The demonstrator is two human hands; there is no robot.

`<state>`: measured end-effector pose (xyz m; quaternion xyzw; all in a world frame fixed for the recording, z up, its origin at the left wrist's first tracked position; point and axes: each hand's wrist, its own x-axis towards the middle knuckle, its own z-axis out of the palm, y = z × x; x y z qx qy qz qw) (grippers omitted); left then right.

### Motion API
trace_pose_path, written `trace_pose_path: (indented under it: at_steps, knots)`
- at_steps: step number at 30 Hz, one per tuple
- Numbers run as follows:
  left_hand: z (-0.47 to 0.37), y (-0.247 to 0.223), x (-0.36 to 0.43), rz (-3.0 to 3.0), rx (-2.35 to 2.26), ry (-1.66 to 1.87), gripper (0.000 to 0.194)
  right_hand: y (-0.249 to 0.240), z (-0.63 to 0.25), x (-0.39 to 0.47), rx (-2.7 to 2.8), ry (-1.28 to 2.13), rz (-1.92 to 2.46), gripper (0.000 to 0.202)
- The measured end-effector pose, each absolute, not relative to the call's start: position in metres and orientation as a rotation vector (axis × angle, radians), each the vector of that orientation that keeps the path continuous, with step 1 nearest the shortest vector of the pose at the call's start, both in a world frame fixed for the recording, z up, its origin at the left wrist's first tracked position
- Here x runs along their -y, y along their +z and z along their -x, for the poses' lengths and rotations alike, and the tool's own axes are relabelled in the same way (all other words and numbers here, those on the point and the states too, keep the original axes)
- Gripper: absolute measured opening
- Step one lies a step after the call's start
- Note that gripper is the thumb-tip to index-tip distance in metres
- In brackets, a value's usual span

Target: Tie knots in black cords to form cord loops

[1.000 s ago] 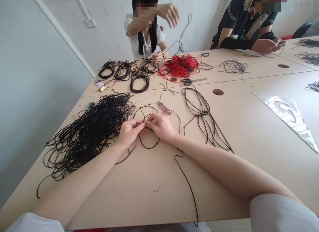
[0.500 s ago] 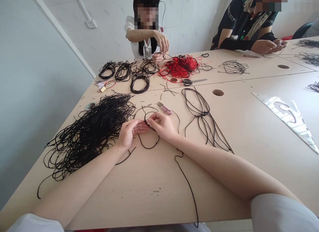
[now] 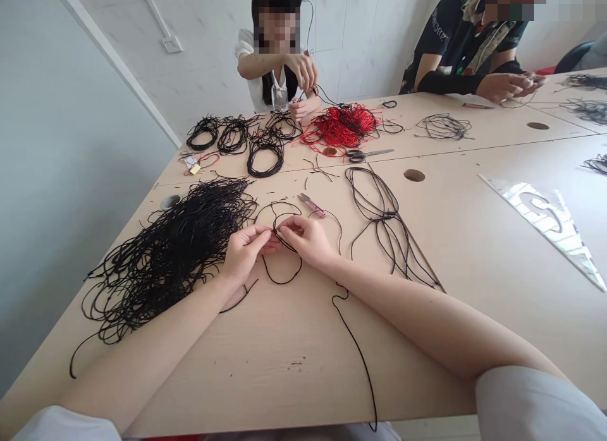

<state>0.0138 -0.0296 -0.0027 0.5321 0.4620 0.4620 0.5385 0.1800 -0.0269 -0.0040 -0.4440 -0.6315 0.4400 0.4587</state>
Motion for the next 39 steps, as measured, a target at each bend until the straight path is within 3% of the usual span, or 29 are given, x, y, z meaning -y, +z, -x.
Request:
trace_pose_path:
  at_steps: [8, 18, 39]
  knots:
    - [-0.0137, -0.0022, 0.0292, -1.282, -1.077, 1.097, 0.022, -0.0080, -0.1789, 0.0251, 1.656, 1.039, 1.051, 0.018]
    - [-0.0133, 0.0011, 0.0296, -1.286, -1.061, 1.059, 0.023, -0.0045, -0.1826, 0.0275, 1.797, 0.654, 1.052, 0.012]
    - [-0.0146, 0.0012, 0.0306, -1.448, -1.065, 1.101, 0.021, -0.0090, -0.1855, 0.0240, 2.024, 0.472, 1.019, 0.011]
